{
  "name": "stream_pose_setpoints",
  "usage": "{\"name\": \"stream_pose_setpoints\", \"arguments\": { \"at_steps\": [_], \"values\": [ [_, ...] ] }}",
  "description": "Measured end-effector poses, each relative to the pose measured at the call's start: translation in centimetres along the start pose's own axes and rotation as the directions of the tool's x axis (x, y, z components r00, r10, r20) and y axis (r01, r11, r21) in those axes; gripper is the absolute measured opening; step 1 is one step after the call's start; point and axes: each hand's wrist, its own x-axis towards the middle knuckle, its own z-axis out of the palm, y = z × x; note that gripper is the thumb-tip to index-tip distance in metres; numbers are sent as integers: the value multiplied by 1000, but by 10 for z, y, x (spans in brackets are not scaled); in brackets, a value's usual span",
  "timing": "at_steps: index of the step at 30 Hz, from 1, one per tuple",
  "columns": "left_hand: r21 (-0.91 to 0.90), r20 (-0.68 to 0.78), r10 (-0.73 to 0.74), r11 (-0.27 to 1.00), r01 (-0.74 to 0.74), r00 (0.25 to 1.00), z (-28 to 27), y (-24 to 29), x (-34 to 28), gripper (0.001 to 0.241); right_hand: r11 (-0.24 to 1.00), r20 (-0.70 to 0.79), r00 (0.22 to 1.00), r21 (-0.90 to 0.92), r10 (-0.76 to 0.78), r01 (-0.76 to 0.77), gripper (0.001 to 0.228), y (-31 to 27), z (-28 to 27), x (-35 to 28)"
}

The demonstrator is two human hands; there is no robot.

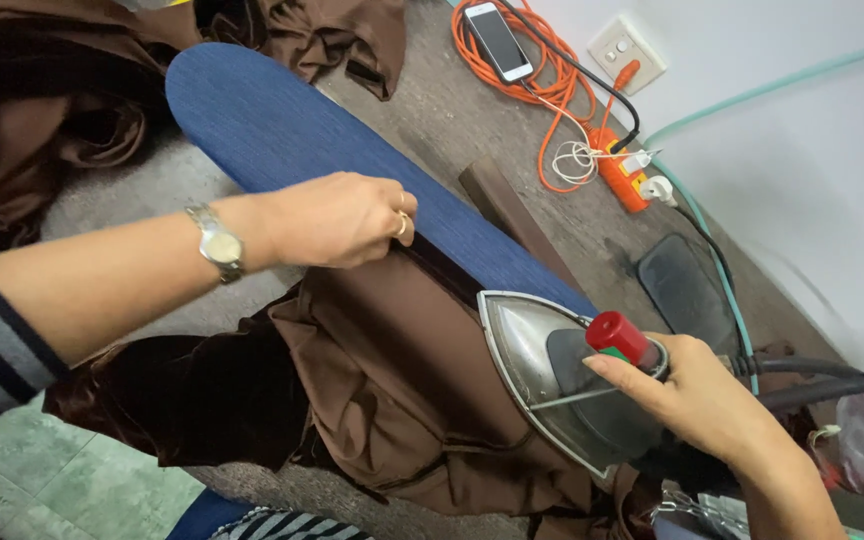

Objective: The person irons a brown garment on a blue ironing board. They repeatedly adjust the fabric, use a steam iron to press seams and edges, and reposition the garment to reach different sections.

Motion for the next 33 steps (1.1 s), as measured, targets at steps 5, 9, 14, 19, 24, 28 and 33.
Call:
{"name": "stream_pose_setpoints", "arguments": {
  "at_steps": [5,9,14,19,24,28,33],
  "values": [
    [175,132,89,978,-112,987,-3,2,4,6,1000,-8,1000,-19,3,-3,49,-2,0,0],
    [468,59,231,853,-231,971,10,7,4,21,999,-4,1000,-38,30,-30,45,-9,-2,-4],
    [404,65,134,903,-148,989,9,5,6,18,999,-1,999,-37,32,-32,44,-8,-2,-3],
    [461,44,212,863,-208,976,12,7,2,22,999,-1,1000,-49,11,-11,47,-4,-1,-1],
    [516,11,274,823,-240,962,11,16,-2,20,998,2,1000,-57,29,-29,46,-10,-2,-3],
    [537,52,273,804,-258,961,14,19,-5,12,999,2,1000,-34,3,-3,52,-10,-2,-1],
    [538,40,275,804,-252,961,14,25,-4,8,999,1,1000,-49,22,-22,50,-20,-3,-3]
  ]
}}
